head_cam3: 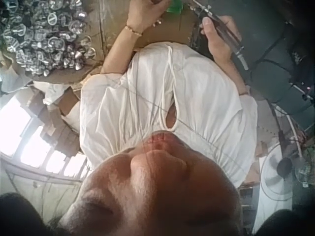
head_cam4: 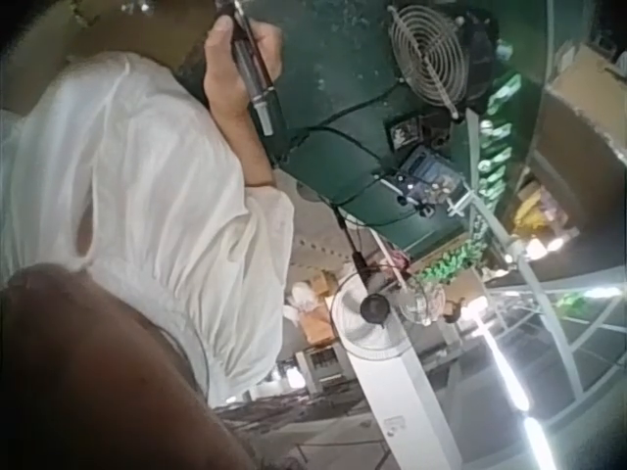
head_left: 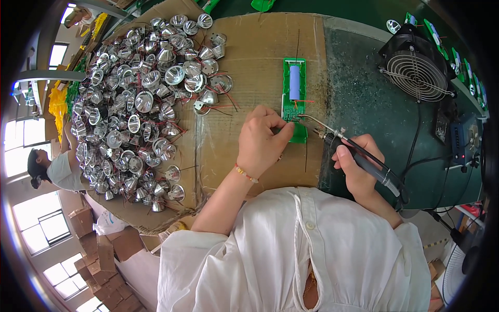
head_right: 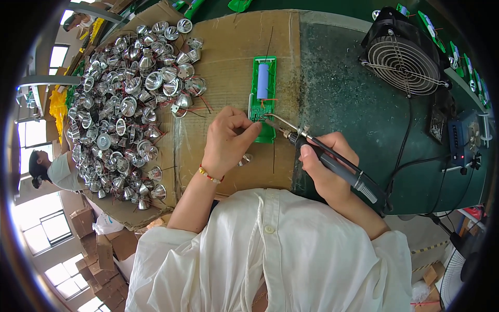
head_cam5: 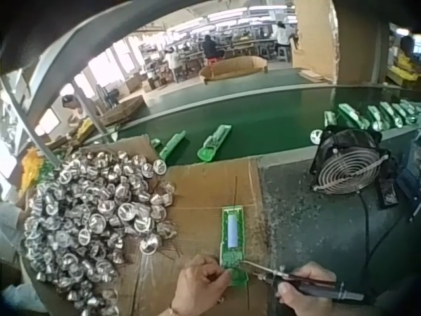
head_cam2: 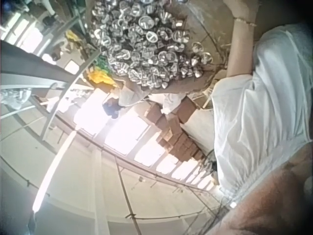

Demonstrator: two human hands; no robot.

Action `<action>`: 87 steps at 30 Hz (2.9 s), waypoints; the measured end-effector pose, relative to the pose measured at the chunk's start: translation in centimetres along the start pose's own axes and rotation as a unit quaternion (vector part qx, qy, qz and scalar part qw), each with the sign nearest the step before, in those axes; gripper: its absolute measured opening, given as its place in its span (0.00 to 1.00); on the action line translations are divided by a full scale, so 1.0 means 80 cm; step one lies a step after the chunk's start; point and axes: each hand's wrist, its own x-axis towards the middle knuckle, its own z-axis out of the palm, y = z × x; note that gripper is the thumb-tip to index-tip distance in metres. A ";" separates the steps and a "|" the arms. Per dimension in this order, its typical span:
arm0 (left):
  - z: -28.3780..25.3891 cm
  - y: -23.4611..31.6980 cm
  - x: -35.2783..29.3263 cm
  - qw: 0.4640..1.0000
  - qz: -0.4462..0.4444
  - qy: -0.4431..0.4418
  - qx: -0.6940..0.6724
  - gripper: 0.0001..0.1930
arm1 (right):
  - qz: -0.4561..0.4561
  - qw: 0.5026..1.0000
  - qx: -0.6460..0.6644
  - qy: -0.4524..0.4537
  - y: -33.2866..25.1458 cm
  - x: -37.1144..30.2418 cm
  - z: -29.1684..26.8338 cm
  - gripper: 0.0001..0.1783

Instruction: Soldering wires to a circuit board for LED light assembly on a factory floor.

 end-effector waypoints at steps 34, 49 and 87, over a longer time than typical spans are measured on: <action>0.034 0.039 0.350 0.933 0.202 0.235 0.181 0.21 | 0.090 0.989 0.073 0.096 0.015 0.014 -0.051 0.09; 0.002 0.031 0.049 0.970 0.150 0.024 0.190 0.25 | 0.056 0.991 0.053 0.110 0.020 0.022 -0.048 0.07; 0.002 0.004 -0.006 0.986 0.136 0.046 0.080 0.04 | -0.136 0.988 -0.063 -0.032 0.012 -0.012 -0.028 0.09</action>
